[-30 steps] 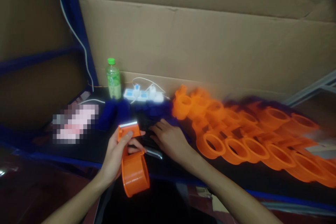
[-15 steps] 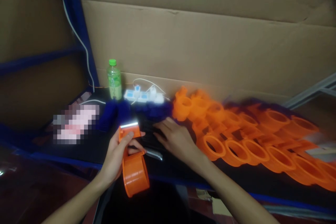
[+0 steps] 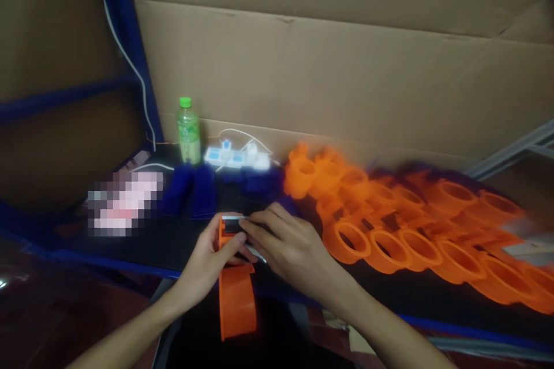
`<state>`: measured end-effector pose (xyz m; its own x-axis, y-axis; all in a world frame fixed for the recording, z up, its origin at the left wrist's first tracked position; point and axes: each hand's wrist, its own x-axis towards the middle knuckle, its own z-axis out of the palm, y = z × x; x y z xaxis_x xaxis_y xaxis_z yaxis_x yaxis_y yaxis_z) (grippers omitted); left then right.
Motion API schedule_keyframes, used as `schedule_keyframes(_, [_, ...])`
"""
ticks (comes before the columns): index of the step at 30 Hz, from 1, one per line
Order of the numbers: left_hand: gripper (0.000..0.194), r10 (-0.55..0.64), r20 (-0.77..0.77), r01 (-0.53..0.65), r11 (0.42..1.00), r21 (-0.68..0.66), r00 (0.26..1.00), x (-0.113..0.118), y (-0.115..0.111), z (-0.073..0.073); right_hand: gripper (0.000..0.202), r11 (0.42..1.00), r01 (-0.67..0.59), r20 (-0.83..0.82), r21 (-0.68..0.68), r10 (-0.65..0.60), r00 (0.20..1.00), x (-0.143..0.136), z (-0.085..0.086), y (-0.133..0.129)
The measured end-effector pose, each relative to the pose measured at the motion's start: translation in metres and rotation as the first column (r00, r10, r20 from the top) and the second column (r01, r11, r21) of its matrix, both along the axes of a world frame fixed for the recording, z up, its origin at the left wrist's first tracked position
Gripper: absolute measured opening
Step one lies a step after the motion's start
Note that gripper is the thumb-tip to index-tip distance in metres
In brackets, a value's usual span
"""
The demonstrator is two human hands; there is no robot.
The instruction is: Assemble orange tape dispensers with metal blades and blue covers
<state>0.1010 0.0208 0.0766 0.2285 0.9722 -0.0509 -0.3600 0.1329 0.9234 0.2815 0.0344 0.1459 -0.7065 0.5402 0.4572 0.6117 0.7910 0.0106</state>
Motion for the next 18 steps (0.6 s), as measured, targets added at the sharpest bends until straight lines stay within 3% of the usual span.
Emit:
schedule_keyframes(7, [0.049,-0.009,0.080,0.015,0.997,-0.077,0.997,0.002,-0.003,-0.009,0.025,0.998,-0.053,-0.218,-0.046,0.042,0.975,-0.008,-0.015,-0.006])
schedule_keyframes(11, [0.042,0.026,0.169,-0.002,0.990,-0.141,0.985,-0.001,-0.003,-0.002,0.033,0.985,-0.157,-0.343,-0.068,0.124,0.931,-0.012,-0.012,-0.005])
schedule_keyframes(13, [0.037,0.053,0.200,-0.018,0.984,-0.175,0.978,-0.003,-0.002,0.002,0.033,0.978,-0.163,-0.381,-0.126,0.104,0.919,-0.004,-0.009,0.008])
schedule_keyframes(15, [0.038,0.089,0.202,-0.050,0.981,-0.190,0.975,-0.005,0.000,0.005,0.033,0.983,-0.046,-0.322,-0.179,-0.014,0.947,0.010,-0.007,0.032])
schedule_keyframes(18, [0.042,0.081,0.190,-0.043,0.979,-0.200,0.979,-0.005,0.002,0.006,0.031,0.956,0.203,-0.034,-0.211,-0.215,0.976,0.033,-0.009,0.079])
